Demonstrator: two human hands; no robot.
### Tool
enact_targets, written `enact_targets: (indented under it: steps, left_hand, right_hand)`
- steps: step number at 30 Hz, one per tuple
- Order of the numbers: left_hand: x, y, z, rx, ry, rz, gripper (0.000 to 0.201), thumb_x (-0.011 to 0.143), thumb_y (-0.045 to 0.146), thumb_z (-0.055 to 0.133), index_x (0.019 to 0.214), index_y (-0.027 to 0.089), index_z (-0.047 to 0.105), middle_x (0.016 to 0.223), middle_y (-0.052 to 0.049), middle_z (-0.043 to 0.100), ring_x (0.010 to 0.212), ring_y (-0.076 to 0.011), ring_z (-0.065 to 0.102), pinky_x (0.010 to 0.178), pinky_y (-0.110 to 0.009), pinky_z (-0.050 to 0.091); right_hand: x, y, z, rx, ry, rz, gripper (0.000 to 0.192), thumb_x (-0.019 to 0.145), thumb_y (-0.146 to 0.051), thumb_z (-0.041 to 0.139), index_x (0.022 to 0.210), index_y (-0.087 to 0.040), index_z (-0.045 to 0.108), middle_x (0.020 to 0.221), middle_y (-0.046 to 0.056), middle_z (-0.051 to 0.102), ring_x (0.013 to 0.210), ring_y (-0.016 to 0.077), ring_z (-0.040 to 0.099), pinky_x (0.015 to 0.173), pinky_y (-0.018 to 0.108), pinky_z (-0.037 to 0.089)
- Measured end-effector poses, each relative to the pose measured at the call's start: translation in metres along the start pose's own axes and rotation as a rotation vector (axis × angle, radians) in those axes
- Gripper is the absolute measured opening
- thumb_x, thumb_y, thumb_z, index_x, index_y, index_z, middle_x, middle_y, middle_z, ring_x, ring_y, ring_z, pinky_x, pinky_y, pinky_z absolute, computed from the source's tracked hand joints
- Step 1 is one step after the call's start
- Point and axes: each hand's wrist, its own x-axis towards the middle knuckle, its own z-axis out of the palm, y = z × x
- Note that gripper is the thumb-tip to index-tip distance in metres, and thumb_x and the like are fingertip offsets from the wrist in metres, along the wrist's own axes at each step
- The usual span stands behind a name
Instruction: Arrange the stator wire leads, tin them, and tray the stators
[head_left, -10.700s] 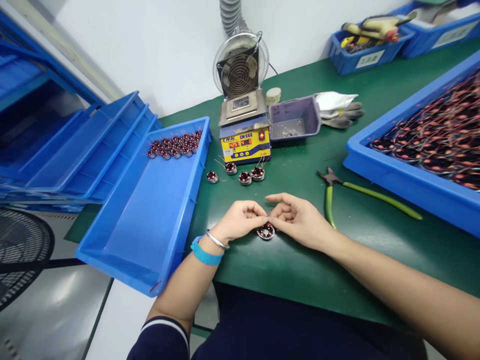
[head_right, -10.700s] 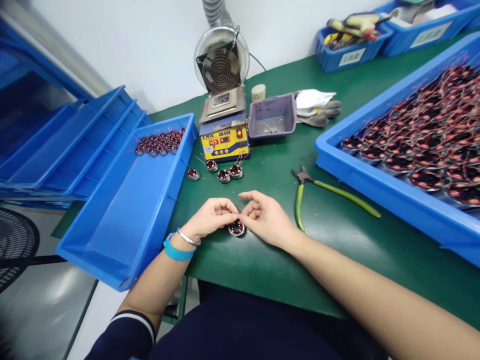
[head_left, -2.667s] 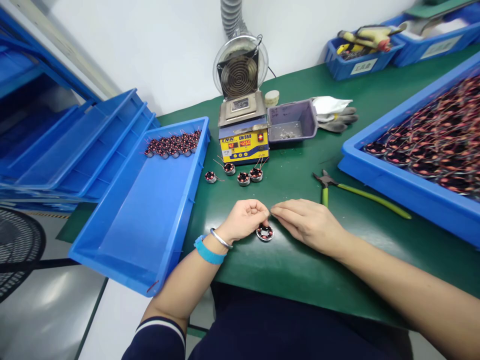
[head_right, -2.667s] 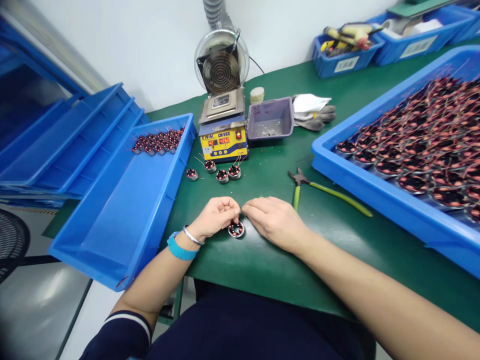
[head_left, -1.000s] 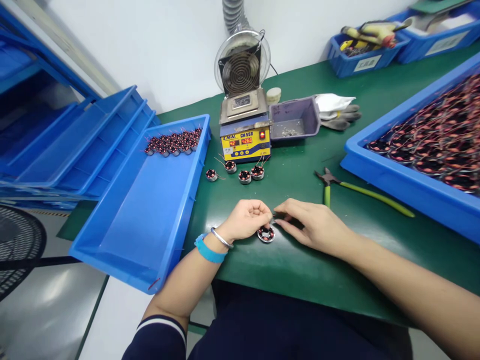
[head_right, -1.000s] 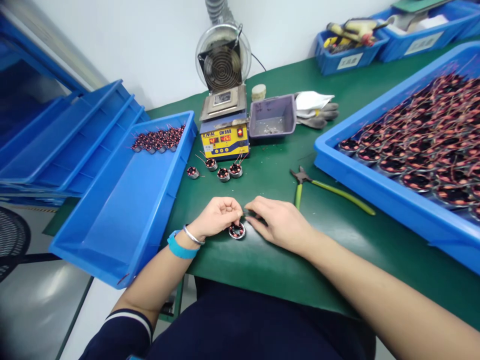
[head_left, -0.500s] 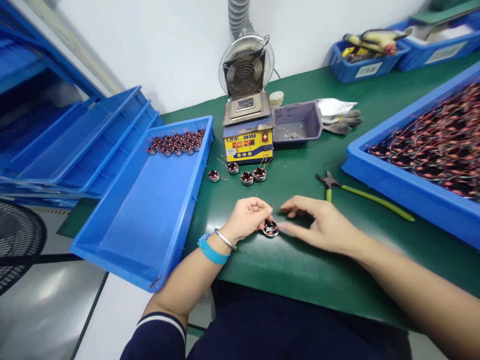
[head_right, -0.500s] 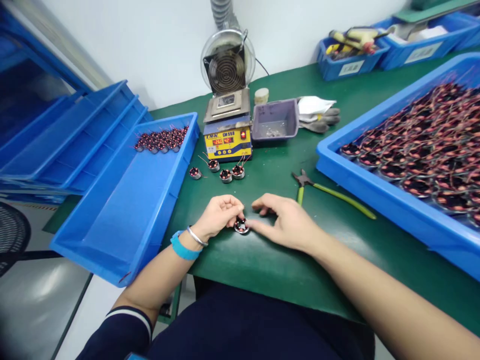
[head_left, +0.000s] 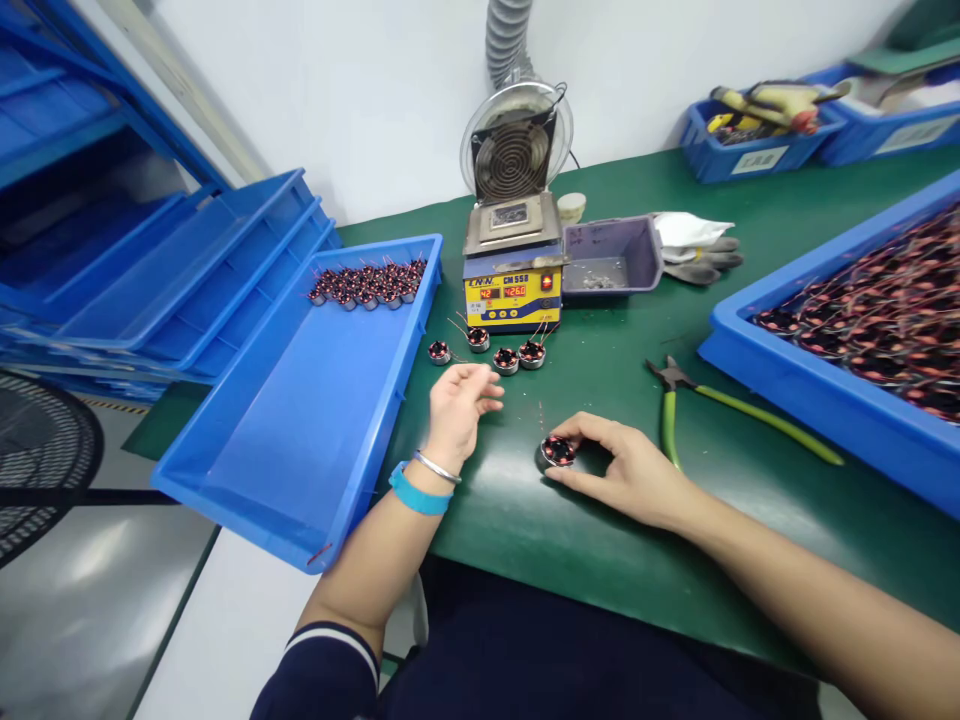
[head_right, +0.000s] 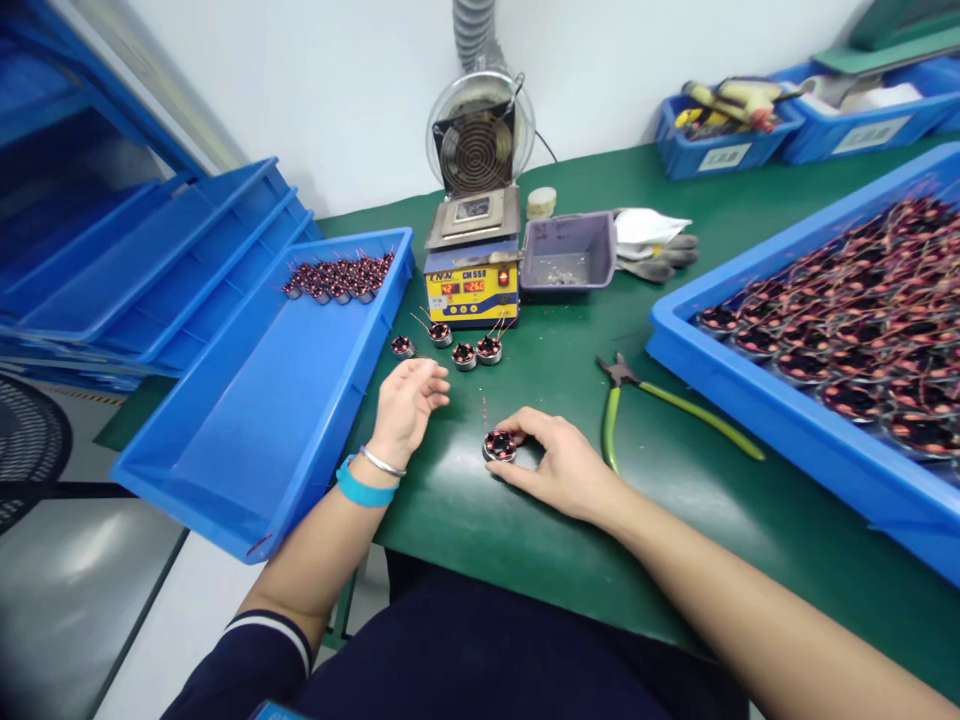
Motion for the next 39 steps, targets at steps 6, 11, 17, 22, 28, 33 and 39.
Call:
enact_targets:
  steps: [6,11,17,22,28,33,39]
  left_hand:
    - [-0.016,-0.015,0.006,0.301,-0.490,-0.149,0.042,0.049,0.037,0.086,0.074,0.011,0.064,0.065,0.000,0.061,0.054,-0.0057,0.051,0.051,-0.019,0.040]
    - [-0.014,-0.019,0.011,0.216,-0.335,0.010,0.039,0.059,0.046,0.079,0.055,0.013,0.058,0.052,0.003,0.054,0.050,-0.0046,0.045,0.050,-0.019,0.037]
    - [0.000,-0.009,0.006,0.083,0.069,0.114,0.033,0.064,0.042,0.074,0.060,0.015,0.057,0.056,0.003,0.054,0.050,-0.0046,0.046,0.049,-0.018,0.036]
    - [-0.008,-0.012,0.007,0.315,-0.053,0.247,0.024,0.075,0.036,0.064,0.065,0.015,0.056,0.059,0.002,0.053,0.053,-0.0070,0.047,0.052,-0.020,0.038]
    - [-0.001,-0.011,-0.005,0.839,-0.076,0.575,0.018,0.073,0.027,0.065,0.087,0.017,0.058,0.087,-0.006,0.060,0.082,-0.0177,0.057,0.076,-0.031,0.048]
    - [0.013,0.003,-0.019,1.199,0.094,0.449,0.044,0.073,0.032,0.066,0.112,0.016,0.052,0.117,-0.013,0.051,0.111,-0.0268,0.054,0.091,-0.037,0.048]
    - [0.018,0.009,-0.024,1.380,0.125,0.288,0.059,0.073,0.037,0.065,0.124,0.016,0.042,0.129,-0.017,0.041,0.115,-0.0307,0.053,0.090,-0.038,0.048]
  right_hand:
    - [-0.002,-0.007,-0.004,0.281,-0.103,0.127,0.030,0.076,-0.043,0.067,0.090,-0.018,0.060,0.087,0.006,0.067,0.080,0.0194,0.064,0.077,0.033,0.053]
    - [-0.004,-0.016,0.003,0.416,-0.229,0.216,0.034,0.071,-0.042,0.072,0.088,-0.016,0.058,0.083,0.005,0.064,0.067,0.0137,0.060,0.062,0.026,0.053]
    - [0.002,-0.020,-0.004,0.508,-0.185,0.302,0.039,0.064,-0.042,0.078,0.089,-0.016,0.061,0.084,0.006,0.065,0.065,0.0133,0.060,0.059,0.026,0.052]
    - [0.044,-0.021,-0.038,0.518,0.017,0.318,0.049,0.052,-0.048,0.083,0.087,-0.019,0.064,0.082,0.006,0.068,0.073,0.0176,0.063,0.070,0.032,0.053]
    - [0.145,-0.036,-0.099,0.226,0.264,0.337,0.036,0.059,-0.040,0.079,0.082,-0.015,0.067,0.076,0.004,0.064,0.060,0.0092,0.050,0.055,0.022,0.041]
    - [0.236,-0.047,-0.122,-0.047,0.413,0.383,0.026,0.082,-0.034,0.061,0.073,-0.010,0.061,0.064,0.004,0.055,0.057,0.0080,0.042,0.055,0.023,0.035]
    - [0.296,-0.050,-0.119,-0.339,0.436,0.356,0.035,0.082,-0.037,0.059,0.067,-0.005,0.059,0.081,0.013,0.060,0.080,0.0143,0.050,0.076,0.029,0.036]
